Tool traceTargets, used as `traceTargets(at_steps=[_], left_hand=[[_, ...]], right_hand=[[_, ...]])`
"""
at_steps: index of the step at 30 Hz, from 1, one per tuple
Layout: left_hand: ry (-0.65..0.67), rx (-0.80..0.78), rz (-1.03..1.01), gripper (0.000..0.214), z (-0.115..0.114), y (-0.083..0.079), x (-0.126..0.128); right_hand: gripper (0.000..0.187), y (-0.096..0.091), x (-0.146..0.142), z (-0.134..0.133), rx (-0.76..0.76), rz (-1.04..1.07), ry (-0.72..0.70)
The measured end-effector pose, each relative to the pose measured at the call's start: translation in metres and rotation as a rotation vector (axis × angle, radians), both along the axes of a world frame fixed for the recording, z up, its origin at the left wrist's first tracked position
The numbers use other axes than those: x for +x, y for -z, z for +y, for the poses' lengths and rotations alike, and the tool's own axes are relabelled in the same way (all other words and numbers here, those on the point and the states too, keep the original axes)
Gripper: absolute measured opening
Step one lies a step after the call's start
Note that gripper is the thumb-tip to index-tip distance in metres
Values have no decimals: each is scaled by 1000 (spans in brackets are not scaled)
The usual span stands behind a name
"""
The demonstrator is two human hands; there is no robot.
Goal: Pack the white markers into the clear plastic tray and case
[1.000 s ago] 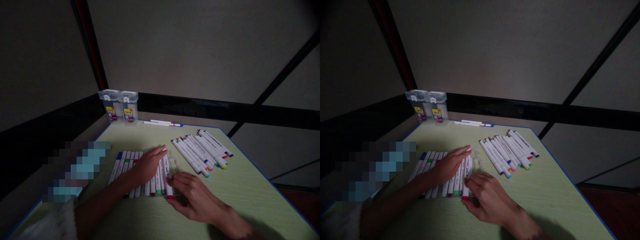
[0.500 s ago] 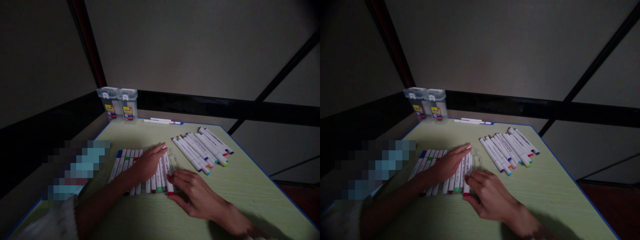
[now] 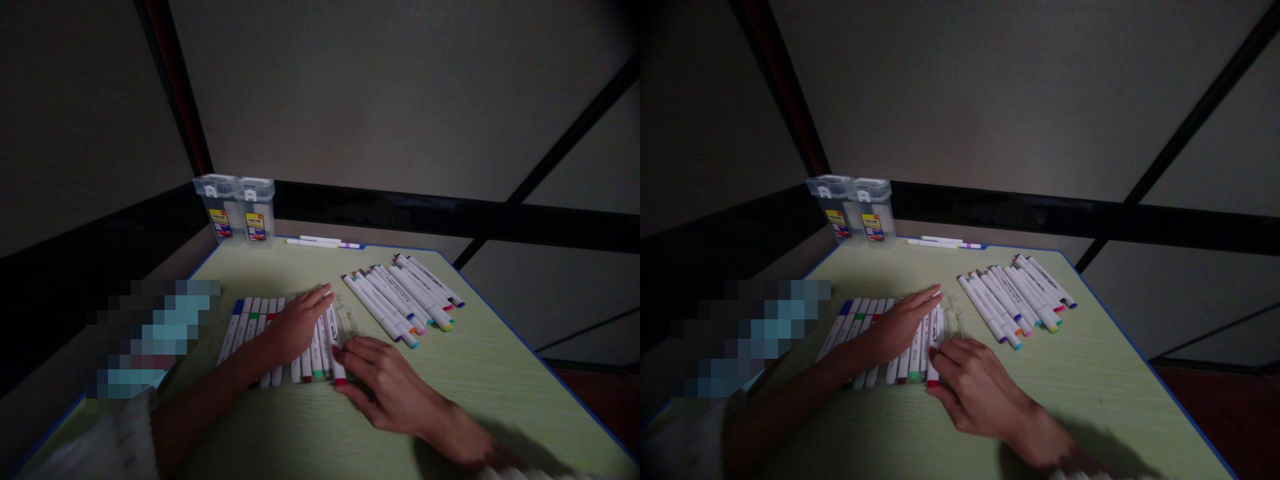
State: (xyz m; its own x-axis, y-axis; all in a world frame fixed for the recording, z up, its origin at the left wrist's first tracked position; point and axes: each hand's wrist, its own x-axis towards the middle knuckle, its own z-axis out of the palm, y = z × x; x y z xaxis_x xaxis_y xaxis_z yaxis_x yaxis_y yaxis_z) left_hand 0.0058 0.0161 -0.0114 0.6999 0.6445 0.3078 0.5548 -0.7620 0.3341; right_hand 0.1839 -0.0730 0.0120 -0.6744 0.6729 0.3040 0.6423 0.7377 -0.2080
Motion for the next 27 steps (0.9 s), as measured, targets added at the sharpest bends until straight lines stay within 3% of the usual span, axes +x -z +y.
traceTargets(at_steps=[27], left_hand=[[-11, 28, 117, 68, -3, -4, 0]], right_hand=[[25, -2, -3, 3, -58, -32, 27]])
